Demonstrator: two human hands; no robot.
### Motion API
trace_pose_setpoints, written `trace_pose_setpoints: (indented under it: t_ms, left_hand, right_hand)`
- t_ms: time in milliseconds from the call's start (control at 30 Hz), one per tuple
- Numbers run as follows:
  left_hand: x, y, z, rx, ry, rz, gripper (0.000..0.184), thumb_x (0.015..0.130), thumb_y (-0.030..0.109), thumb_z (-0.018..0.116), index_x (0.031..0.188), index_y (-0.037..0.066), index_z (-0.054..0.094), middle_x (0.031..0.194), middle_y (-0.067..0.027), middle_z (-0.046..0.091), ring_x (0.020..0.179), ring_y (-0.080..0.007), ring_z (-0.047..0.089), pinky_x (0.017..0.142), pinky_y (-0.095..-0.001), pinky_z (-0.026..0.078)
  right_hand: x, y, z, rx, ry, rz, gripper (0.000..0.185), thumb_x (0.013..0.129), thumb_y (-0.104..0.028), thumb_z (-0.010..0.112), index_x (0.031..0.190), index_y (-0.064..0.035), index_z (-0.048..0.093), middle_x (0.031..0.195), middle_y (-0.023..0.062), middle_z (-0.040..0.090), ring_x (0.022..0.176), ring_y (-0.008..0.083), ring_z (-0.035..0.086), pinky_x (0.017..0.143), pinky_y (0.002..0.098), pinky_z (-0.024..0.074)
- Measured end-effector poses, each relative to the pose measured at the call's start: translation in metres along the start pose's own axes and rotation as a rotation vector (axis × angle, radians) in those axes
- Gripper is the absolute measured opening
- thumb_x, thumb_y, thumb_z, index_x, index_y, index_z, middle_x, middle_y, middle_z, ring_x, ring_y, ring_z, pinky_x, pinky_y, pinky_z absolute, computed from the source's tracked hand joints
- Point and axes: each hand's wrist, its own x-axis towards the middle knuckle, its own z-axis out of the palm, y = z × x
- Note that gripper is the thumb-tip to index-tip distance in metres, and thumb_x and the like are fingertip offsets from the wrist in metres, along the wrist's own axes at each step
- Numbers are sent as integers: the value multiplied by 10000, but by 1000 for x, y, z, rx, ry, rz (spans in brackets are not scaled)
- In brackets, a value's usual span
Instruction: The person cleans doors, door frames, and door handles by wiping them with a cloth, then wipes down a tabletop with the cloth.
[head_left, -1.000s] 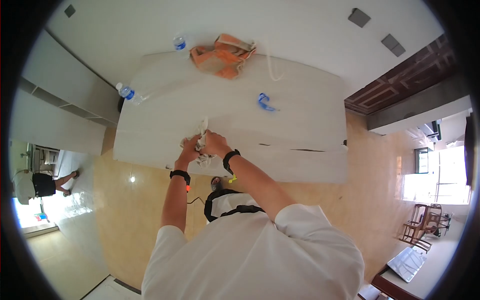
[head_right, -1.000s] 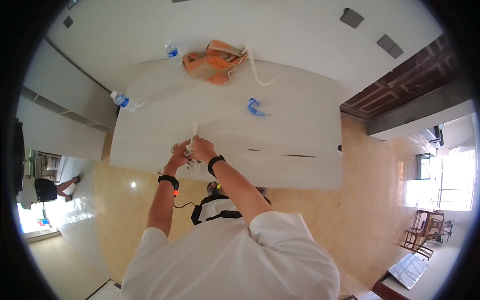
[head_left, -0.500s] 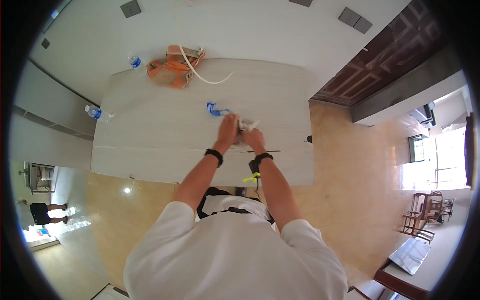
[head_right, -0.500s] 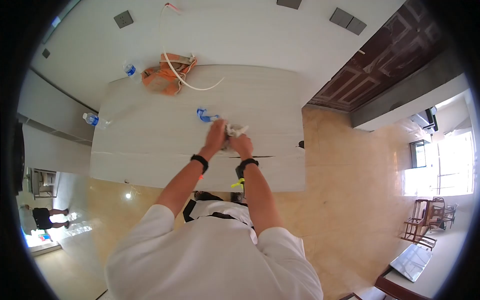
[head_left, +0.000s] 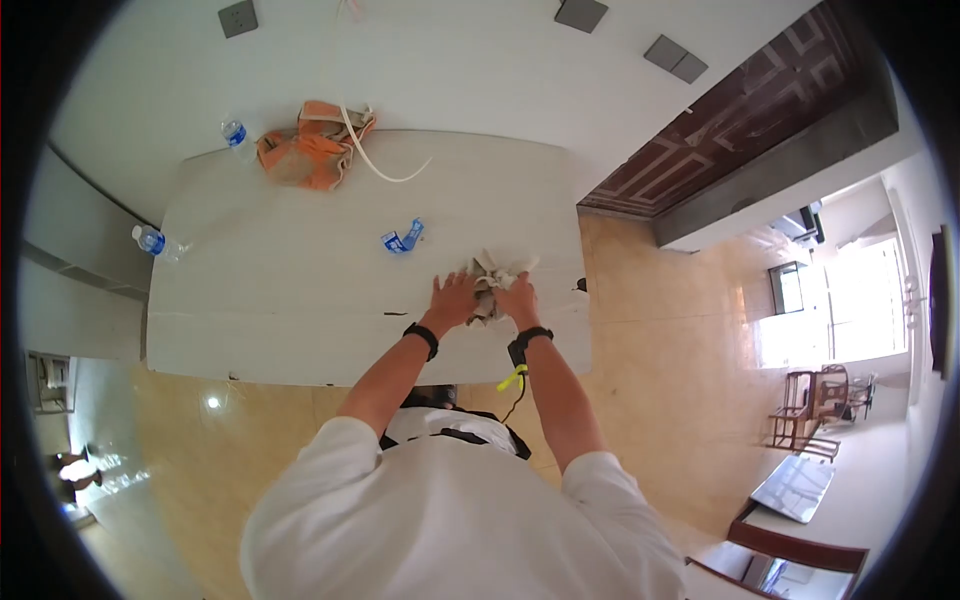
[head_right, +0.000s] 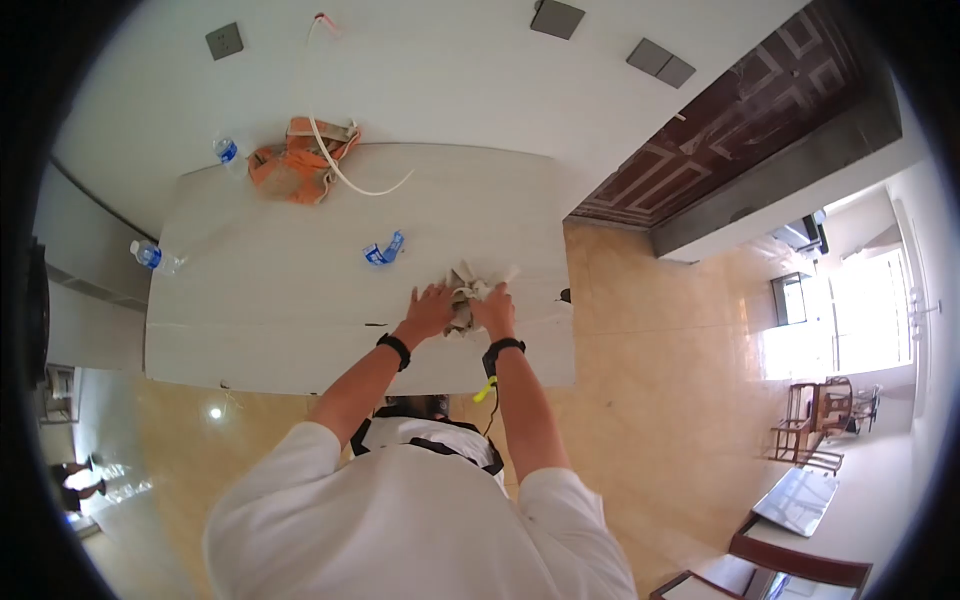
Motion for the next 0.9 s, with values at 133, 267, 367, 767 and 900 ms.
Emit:
trace_pose_setpoints:
  t_ms: [133, 267, 367, 767, 900]
  left_hand:
    - [-20, -63, 11, -377, -24, 143, 618, 914, 227, 626, 1438, 6, 385, 1432, -259, 454, 1352, -430, 402, 1111, -504, 353]
    - [-76, -101, -13, -368, 231, 31, 691, 868, 241, 683, 1433, -20, 384, 1383, -265, 499, 1299, -445, 444, 1091, -484, 371]
    - [-102, -133, -20, -334, 355, -148, 869, 822, 230, 746, 1510, 18, 260, 1439, -254, 433, 1313, -436, 418, 1099, -503, 350]
    - [-35, -91, 8, -290, 462, -183, 858, 861, 258, 744, 1548, 155, 240, 1404, -309, 382, 1213, -521, 492, 969, -536, 469]
    - [35, -21, 20, -292, 393, -76, 790, 840, 247, 755, 1496, 152, 326, 1424, -308, 394, 1169, -514, 537, 934, -544, 487]
  right_hand:
    - [34, -33, 34, -105, -36, -131, 840, 725, -367, 728, 1361, 51, 374, 1197, 319, 612, 1138, 478, 588, 959, 495, 500]
    - [4, -117, 53, -32, -156, -208, 824, 722, -391, 712, 1364, 18, 398, 1188, 290, 628, 1120, 428, 619, 946, 488, 511]
    - [-23, -167, 90, 19, -281, -299, 794, 712, -389, 715, 1348, -5, 434, 1160, 254, 652, 1087, 409, 641, 926, 484, 521]
    - [26, -107, 55, 293, -351, -171, 719, 725, -366, 706, 1324, -40, 476, 1143, 251, 662, 1095, 419, 637, 923, 487, 521]
    - [74, -30, 10, 384, -310, -30, 752, 717, -382, 725, 1337, -36, 477, 1176, 252, 660, 1095, 405, 645, 903, 473, 537]
